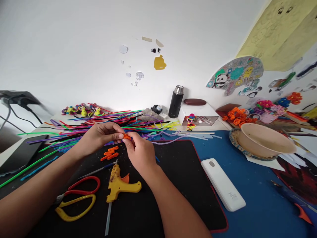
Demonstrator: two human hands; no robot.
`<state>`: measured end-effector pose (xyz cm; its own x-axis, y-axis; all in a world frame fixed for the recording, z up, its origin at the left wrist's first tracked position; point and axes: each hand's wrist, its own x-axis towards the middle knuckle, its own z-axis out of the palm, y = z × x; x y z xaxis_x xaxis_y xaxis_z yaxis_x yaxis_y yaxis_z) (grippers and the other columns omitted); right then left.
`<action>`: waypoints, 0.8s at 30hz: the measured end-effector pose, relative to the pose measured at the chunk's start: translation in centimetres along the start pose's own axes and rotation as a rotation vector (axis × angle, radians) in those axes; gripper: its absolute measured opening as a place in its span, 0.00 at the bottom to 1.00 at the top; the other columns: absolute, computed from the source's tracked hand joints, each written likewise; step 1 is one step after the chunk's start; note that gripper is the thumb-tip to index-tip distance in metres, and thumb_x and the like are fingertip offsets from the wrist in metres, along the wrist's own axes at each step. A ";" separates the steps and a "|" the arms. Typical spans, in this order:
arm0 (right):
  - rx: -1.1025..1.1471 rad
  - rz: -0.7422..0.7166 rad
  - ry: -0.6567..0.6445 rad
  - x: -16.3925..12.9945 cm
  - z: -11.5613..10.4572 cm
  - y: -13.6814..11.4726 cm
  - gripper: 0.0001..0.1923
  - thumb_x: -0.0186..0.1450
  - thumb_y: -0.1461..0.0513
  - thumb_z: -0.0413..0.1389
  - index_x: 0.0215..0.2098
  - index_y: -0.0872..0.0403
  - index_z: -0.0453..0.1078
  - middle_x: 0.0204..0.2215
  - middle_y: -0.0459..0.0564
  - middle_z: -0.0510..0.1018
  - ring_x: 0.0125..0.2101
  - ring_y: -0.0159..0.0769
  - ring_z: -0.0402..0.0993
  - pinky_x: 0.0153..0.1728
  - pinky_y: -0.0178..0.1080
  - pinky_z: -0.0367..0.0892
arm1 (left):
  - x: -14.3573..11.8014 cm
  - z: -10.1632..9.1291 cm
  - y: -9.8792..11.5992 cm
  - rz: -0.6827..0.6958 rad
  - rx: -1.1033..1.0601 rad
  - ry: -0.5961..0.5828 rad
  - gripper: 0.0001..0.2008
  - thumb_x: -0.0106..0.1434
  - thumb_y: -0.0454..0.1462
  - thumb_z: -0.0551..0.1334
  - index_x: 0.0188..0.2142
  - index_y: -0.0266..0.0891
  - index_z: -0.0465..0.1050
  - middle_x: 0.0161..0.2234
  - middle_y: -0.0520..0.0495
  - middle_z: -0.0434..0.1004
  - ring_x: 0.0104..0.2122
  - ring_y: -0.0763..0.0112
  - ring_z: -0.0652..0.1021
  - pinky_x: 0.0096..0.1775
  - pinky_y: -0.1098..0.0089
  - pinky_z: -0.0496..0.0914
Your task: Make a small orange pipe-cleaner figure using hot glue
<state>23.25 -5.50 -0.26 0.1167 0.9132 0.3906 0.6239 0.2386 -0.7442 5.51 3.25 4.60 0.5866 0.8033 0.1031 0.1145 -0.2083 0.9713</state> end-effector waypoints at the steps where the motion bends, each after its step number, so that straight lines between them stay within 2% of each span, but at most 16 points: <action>1: -0.020 0.000 0.001 0.0 -0.1 0.0 0.14 0.76 0.54 0.57 0.53 0.49 0.81 0.32 0.49 0.86 0.29 0.39 0.80 0.33 0.37 0.64 | 0.0 0.0 0.0 -0.004 -0.001 -0.013 0.18 0.58 0.50 0.77 0.35 0.37 0.83 0.29 0.47 0.82 0.29 0.69 0.78 0.34 0.70 0.74; 5: -0.050 -0.009 -0.012 0.1 -0.1 0.1 0.13 0.77 0.55 0.57 0.51 0.49 0.81 0.32 0.49 0.86 0.29 0.39 0.80 0.33 0.37 0.63 | 0.0 -0.2 0.0 0.014 0.020 -0.012 0.20 0.60 0.52 0.75 0.36 0.37 0.82 0.29 0.48 0.81 0.28 0.70 0.77 0.33 0.70 0.73; 8: -0.025 -0.022 -0.001 0.1 0.1 0.2 0.13 0.77 0.55 0.57 0.50 0.50 0.81 0.31 0.48 0.86 0.28 0.38 0.79 0.32 0.37 0.61 | 0.0 -0.6 0.0 0.025 0.083 0.041 0.20 0.64 0.54 0.72 0.36 0.38 0.80 0.26 0.51 0.77 0.26 0.71 0.75 0.31 0.70 0.70; 12: 0.013 -0.008 0.013 0.1 0.2 0.4 0.13 0.76 0.54 0.57 0.48 0.50 0.81 0.29 0.48 0.84 0.25 0.36 0.75 0.30 0.37 0.59 | 0.2 -1.3 -0.1 0.009 0.109 0.113 0.20 0.64 0.53 0.72 0.37 0.39 0.77 0.23 0.55 0.71 0.23 0.73 0.71 0.28 0.71 0.65; 16: 0.069 -0.001 0.043 0.1 0.2 0.4 0.14 0.75 0.52 0.58 0.46 0.51 0.81 0.25 0.46 0.79 0.23 0.34 0.70 0.28 0.37 0.57 | 0.3 -1.4 -0.4 0.017 0.067 0.098 0.20 0.66 0.53 0.70 0.34 0.40 0.71 0.23 0.55 0.70 0.23 0.72 0.70 0.29 0.70 0.65; 21: 0.290 0.066 0.057 0.3 0.3 0.3 0.15 0.73 0.50 0.58 0.43 0.52 0.80 0.21 0.42 0.71 0.21 0.32 0.65 0.27 0.37 0.56 | 0.2 -1.3 -0.7 0.027 0.015 0.149 0.20 0.72 0.51 0.63 0.30 0.42 0.65 0.23 0.56 0.59 0.22 0.74 0.62 0.26 0.70 0.58; 24: 0.573 0.208 -0.028 0.6 0.2 0.2 0.18 0.71 0.46 0.60 0.42 0.51 0.77 0.19 0.39 0.66 0.16 0.30 0.60 0.21 0.36 0.54 | 0.4 -1.5 -1.0 0.049 -0.053 0.222 0.22 0.72 0.48 0.64 0.27 0.42 0.59 0.23 0.57 0.53 0.21 0.74 0.57 0.24 0.71 0.53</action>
<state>23.27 -4.88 -0.30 0.1662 0.9661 0.1975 0.0742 0.1875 -0.9795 4.43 4.57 3.98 0.3986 0.8974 0.1894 0.0441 -0.2250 0.9734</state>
